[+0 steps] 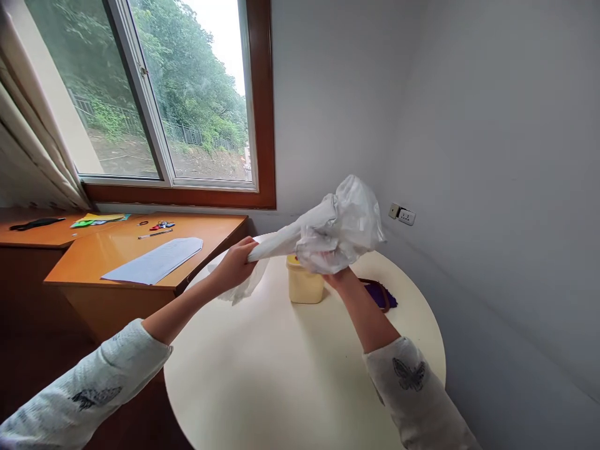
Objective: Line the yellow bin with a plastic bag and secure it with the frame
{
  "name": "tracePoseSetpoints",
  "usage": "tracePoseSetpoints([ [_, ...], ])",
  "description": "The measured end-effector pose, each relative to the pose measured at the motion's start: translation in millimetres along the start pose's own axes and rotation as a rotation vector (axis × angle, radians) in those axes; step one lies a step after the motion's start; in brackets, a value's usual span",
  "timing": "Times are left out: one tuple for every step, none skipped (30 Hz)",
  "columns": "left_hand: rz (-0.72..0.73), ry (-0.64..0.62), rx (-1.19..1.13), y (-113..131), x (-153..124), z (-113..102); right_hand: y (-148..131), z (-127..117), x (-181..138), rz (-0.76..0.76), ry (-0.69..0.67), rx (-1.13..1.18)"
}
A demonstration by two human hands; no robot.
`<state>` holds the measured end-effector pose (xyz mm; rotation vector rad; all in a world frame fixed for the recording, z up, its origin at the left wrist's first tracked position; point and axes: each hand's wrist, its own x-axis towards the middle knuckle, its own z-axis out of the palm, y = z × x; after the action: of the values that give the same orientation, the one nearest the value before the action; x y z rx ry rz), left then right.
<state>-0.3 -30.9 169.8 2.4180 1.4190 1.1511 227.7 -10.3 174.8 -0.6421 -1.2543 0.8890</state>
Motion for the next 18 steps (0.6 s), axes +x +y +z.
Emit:
tracePoseSetpoints([
  [0.005, 0.051, 0.012, 2, 11, -2, -11, -1, 11, 0.026, -0.046, 0.036],
  [0.008, 0.105, 0.03, 5, 23, -3, -21, -3, 21, 0.046, -0.087, 0.071],
  [0.01, 0.164, 0.05, 10, 34, -4, -30, -4, 31, 0.054, -0.115, 0.107],
  [0.013, 0.228, 0.069, 15, 46, -3, -39, -7, 41, 0.047, -0.124, 0.149],
  [0.023, 0.292, 0.077, 21, 57, -2, -48, -9, 50, 0.031, -0.126, 0.198],
  [0.042, 0.344, 0.056, 27, 68, 0, -55, -13, 59, 0.008, -0.119, 0.242],
  [0.063, 0.379, 0.012, 33, 78, 2, -62, -16, 68, -0.019, -0.106, 0.281],
  [0.082, 0.398, -0.053, 38, 88, 5, -69, -20, 77, -0.048, -0.089, 0.304],
  [0.093, 0.401, -0.136, 43, 98, 8, -74, -24, 86, -0.078, -0.069, 0.305],
  [0.094, 0.397, -0.217, 47, 107, 12, -79, -28, 94, -0.104, -0.051, 0.292],
  [0.087, 0.392, -0.286, 51, 114, 16, -82, -32, 102, -0.125, -0.036, 0.271],
  [0.074, 0.385, -0.339, 53, 121, 21, -85, -36, 110, -0.14, -0.021, 0.247],
  [0.061, 0.372, -0.377, 55, 126, 27, -86, -41, 117, -0.149, -0.009, 0.225],
  [0.048, 0.355, -0.402, 55, 130, 34, -85, -45, 122, -0.149, 0.001, 0.213],
  [0.033, 0.336, -0.414, 54, 133, 41, -83, -49, 127, -0.139, 0.011, 0.21],
  [0.017, 0.312, -0.419, 52, 135, 48, -80, -52, 131, -0.12, 0.019, 0.21],
  [0.0, 0.285, -0.427, 49, 135, 56, -76, -56, 134, -0.09, 0.027, 0.21],
  [-0.016, 0.252, -0.433, 46, 135, 63, -71, -59, 136, -0.051, 0.033, 0.206],
])
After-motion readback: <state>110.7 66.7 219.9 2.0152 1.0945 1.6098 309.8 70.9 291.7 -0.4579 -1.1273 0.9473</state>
